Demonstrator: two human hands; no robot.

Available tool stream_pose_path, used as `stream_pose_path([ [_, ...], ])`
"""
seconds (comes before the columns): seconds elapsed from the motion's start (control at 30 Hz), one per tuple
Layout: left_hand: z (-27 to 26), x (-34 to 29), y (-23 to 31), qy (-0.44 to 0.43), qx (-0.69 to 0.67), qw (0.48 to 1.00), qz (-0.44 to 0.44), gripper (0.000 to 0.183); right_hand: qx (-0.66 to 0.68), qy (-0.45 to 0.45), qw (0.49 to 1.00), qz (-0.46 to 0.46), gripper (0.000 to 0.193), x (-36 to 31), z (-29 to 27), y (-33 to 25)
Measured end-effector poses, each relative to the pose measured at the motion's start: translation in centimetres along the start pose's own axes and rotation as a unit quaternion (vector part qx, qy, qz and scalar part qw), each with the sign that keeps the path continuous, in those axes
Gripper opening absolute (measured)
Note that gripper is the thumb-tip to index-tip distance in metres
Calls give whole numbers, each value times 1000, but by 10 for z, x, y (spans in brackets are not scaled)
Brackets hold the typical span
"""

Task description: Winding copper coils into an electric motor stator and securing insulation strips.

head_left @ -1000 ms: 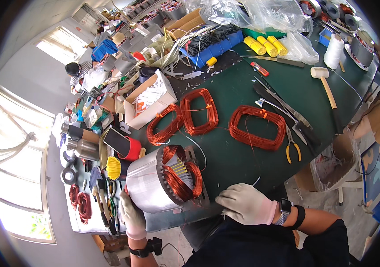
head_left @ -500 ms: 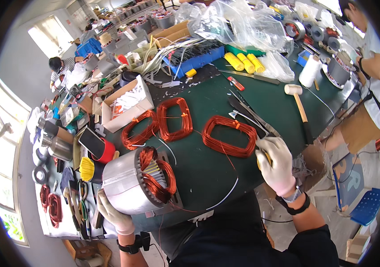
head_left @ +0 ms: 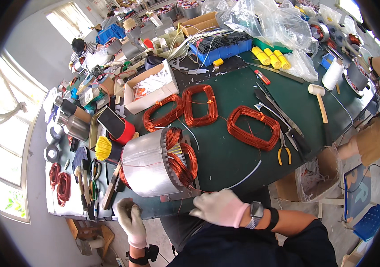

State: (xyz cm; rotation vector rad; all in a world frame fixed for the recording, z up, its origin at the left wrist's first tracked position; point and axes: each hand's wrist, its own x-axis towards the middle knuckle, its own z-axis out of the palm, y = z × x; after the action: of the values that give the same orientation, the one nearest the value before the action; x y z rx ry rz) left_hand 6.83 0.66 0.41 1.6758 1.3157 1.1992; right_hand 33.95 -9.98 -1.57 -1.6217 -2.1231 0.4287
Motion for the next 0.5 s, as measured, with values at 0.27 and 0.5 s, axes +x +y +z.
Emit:
stream_pose_path([
  [0.27,45,-34,11,-316,171,913,193,20,76,59,995,-28,34,1,6,-19],
  [0.5,30,-14,20,-289,234,906,200,28,-86,120,983,106,18,-40,-16,44],
])
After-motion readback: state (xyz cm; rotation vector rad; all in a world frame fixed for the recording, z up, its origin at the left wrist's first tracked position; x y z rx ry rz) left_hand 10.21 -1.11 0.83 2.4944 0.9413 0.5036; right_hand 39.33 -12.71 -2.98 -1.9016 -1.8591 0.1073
